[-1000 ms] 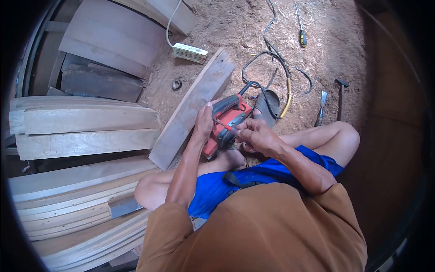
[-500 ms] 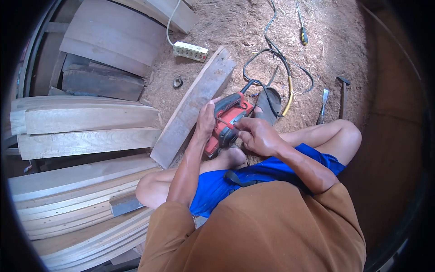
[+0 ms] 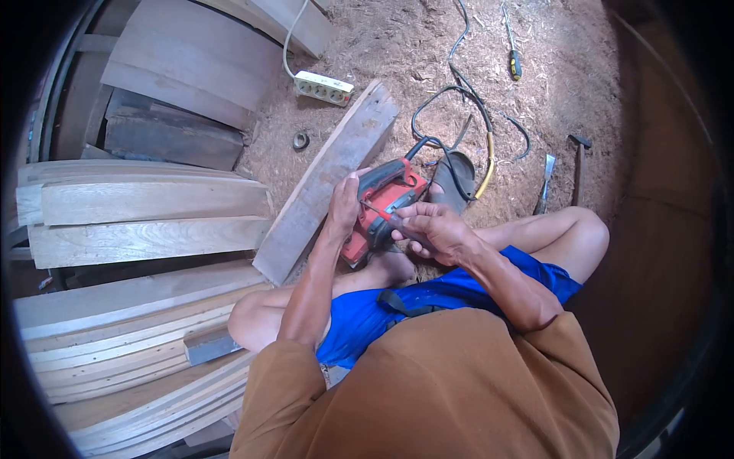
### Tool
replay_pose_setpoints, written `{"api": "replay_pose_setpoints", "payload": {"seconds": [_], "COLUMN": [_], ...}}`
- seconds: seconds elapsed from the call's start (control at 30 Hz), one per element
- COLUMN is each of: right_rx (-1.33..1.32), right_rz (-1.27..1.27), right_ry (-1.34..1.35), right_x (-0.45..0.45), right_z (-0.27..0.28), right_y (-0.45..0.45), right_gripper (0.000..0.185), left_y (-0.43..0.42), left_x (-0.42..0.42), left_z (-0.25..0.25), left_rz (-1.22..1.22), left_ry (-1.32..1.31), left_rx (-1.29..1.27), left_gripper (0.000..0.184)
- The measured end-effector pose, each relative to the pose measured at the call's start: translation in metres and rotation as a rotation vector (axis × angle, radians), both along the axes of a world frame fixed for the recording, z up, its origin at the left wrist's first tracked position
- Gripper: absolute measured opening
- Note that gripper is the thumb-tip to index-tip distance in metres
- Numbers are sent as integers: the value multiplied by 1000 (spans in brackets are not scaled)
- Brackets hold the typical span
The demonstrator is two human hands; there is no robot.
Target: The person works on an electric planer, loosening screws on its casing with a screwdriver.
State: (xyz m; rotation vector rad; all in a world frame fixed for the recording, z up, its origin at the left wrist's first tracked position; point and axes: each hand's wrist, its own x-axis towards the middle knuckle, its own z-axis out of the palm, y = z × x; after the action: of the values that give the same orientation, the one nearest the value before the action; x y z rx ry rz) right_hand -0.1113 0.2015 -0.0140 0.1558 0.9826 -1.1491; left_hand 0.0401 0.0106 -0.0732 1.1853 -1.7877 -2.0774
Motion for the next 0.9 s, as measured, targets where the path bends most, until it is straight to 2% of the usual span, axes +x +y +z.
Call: {"api": "replay_pose_setpoints", "payload": {"seconds": [0.17,0.23,0.33,0.43,0.6,0.67,0.9], "right_rx": [-75,-186,-439,-322,-413,-431,-452], "right_rz": [34,101,295,510,321,280,242], "right_ry": [54,156,1190,1257,1419,1460,1510], "right_x": [-7,-12,-1,10,27,27,28], "right_z": [4,-8,10,27,22,31,25], "right_y": [11,28,62,64,59,54,41], "right_gripper": [24,31,43,56,37,30,26], "left_y": [-7,-3,6,2,-7,-7,-9], "left_x": [12,18,18,11,11,10,15], "left_z": [-21,0,10,11,-6,-5,-15], "left_rz": [-61,-183,-230,-177,-3,43,119], "left_ry": [120,-19,-98,-91,96,134,191], "left_rx": [-76,-262,-329,-256,38,62,140], "left_gripper": [62,59,57,53,46,45,49]}}
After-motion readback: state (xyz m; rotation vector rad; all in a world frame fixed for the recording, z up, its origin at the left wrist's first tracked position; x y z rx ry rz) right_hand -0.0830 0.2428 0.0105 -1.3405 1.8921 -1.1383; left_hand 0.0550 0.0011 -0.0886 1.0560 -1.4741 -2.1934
